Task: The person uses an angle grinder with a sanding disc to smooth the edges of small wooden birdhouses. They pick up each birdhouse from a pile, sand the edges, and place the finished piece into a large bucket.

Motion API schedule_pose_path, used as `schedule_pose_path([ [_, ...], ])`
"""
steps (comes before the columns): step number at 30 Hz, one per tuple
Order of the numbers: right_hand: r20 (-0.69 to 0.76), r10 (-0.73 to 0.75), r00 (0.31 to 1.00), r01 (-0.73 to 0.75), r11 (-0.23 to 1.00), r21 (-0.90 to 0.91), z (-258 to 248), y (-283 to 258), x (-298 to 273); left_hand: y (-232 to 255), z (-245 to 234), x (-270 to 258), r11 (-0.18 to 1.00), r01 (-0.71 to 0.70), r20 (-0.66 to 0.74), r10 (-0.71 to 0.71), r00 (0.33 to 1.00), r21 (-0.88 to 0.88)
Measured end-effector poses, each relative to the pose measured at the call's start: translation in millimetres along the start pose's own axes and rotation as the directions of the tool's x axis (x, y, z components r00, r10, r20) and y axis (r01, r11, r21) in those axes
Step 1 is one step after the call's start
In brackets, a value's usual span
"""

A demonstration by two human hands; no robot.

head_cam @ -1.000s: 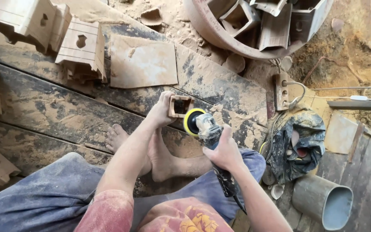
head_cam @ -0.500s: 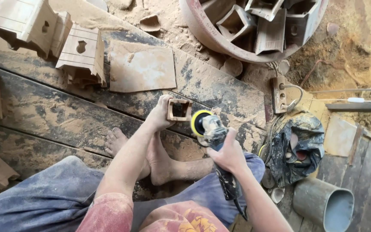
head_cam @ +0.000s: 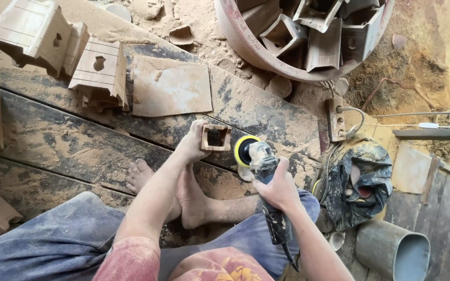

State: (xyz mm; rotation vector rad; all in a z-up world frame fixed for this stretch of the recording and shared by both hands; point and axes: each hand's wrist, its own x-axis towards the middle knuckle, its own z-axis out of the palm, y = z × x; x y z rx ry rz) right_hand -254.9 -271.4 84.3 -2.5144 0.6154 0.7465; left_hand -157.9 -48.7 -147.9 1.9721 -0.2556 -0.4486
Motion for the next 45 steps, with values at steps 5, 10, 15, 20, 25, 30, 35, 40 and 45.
schedule_pose_path([
  [5,0.046,-0.042,0.998,0.039,0.998,0.056,-8.4,-44.6,4.6,2.8,0.7,0.0,1.000,0.017,0.000,-0.017,1.000,0.006],
  [10,0.086,-0.062,0.994,0.066,0.997,-0.035,-9.6,-65.4,8.0,5.6,0.3,-2.9,1.000,0.022,-0.021,-0.022,1.000,-0.015],
  [15,0.105,-0.046,0.993,0.056,0.993,-0.101,-14.9,-71.2,15.9,21.0,-9.1,-6.6,0.999,0.029,-0.037,-0.029,0.999,-0.023],
  [20,0.096,-0.050,0.994,0.056,0.996,-0.063,-20.4,-65.6,17.1,40.8,-19.3,-15.2,0.997,-0.006,-0.055,0.002,0.998,-0.075],
  [25,0.051,-0.042,0.998,0.044,0.998,-0.040,-22.8,-52.5,19.6,37.6,-17.2,-17.8,0.996,-0.007,-0.074,0.000,0.997,-0.093],
  [30,0.097,-0.047,0.994,0.049,0.999,-0.022,-14.6,-68.0,11.8,11.7,-1.8,-6.6,1.000,-0.010,-0.062,0.008,0.998,-0.027],
  [35,0.053,-0.040,0.998,0.043,0.997,-0.063,-22.3,-55.9,22.0,-12.7,9.3,3.6,0.999,-0.022,-0.032,0.021,0.999,-0.035],
  [40,0.065,-0.053,0.996,0.056,0.997,-0.046,-16.4,-64.0,13.2,-12.7,9.8,2.3,0.999,-0.028,-0.033,0.027,0.999,-0.027],
  [45,0.014,-0.091,0.996,0.091,0.996,-0.008,-22.3,-47.5,10.8,-10.5,9.2,1.6,0.997,-0.066,-0.048,0.064,0.997,-0.037],
])
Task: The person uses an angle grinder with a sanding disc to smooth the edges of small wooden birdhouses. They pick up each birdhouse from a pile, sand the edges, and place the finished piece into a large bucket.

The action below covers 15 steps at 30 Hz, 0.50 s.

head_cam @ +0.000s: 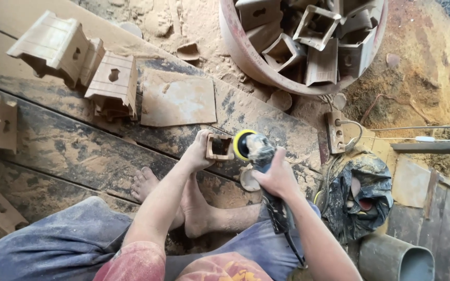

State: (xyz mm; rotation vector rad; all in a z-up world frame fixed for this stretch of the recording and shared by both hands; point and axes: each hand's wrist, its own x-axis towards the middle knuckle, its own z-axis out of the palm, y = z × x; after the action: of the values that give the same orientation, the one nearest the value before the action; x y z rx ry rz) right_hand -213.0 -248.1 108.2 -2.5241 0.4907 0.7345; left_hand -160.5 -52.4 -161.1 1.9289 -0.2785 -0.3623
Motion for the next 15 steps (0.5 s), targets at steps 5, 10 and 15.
schedule_pose_path([
  [5,-0.100,0.145,0.984,-0.136,0.986,0.093,1.1,41.9,-30.0,14.2,23.0,-14.2,0.924,-0.351,-0.621,0.364,0.695,0.148],
  [10,-0.187,0.147,0.971,-0.101,0.967,0.233,21.2,91.0,-44.0,21.9,73.5,-46.6,1.000,0.020,-0.753,-0.028,0.657,-0.020],
  [15,-0.021,0.259,0.966,-0.246,0.936,0.251,5.1,79.8,-65.3,92.9,-23.7,-51.5,0.946,0.302,-0.301,-0.257,0.918,0.115],
])
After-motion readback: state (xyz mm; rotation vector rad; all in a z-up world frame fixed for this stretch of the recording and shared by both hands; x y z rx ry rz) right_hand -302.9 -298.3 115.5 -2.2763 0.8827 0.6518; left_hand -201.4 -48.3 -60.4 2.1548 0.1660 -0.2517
